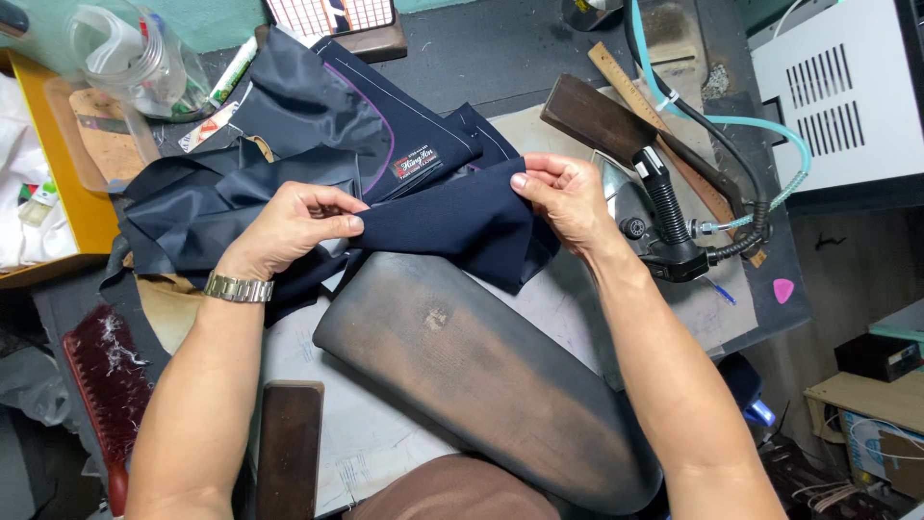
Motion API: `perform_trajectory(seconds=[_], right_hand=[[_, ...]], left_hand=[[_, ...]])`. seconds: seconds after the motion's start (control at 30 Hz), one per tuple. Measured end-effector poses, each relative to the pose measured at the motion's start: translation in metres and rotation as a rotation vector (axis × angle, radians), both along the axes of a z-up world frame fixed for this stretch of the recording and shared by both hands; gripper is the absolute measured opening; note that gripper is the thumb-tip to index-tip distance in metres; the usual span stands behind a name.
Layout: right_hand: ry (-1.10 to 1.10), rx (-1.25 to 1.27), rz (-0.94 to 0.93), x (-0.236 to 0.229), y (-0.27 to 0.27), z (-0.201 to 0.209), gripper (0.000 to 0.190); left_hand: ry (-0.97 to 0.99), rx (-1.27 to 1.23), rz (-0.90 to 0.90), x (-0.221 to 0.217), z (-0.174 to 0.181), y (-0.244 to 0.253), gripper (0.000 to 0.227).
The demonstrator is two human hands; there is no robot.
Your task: The person presses the seams of a dark blue garment piece using a steam iron and wooden clappers, then applies marks to the fabric with pink tailor's chalk.
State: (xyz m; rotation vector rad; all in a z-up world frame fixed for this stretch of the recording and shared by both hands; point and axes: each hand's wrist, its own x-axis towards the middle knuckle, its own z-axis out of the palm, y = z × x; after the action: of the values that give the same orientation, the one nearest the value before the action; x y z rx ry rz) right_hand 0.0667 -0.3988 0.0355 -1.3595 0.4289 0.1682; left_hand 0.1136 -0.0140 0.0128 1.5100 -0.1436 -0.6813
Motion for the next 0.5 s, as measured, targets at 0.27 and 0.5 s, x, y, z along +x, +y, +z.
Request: perform_trajectory(seconds=[0.27,0.5], right_hand=[[-0.033,-0.100,0.035,0.009,0.011,0.007,0.048],[-0.104,-0.140,-0.099,0.009,0.020,0.010,0.045]], left_hand=[[0.026,-0.022,0.030,-0.007,0.010,0.001,0.023],[-0.026,0.005,0.052,-0.006,-0.010,0.002,0.016]])
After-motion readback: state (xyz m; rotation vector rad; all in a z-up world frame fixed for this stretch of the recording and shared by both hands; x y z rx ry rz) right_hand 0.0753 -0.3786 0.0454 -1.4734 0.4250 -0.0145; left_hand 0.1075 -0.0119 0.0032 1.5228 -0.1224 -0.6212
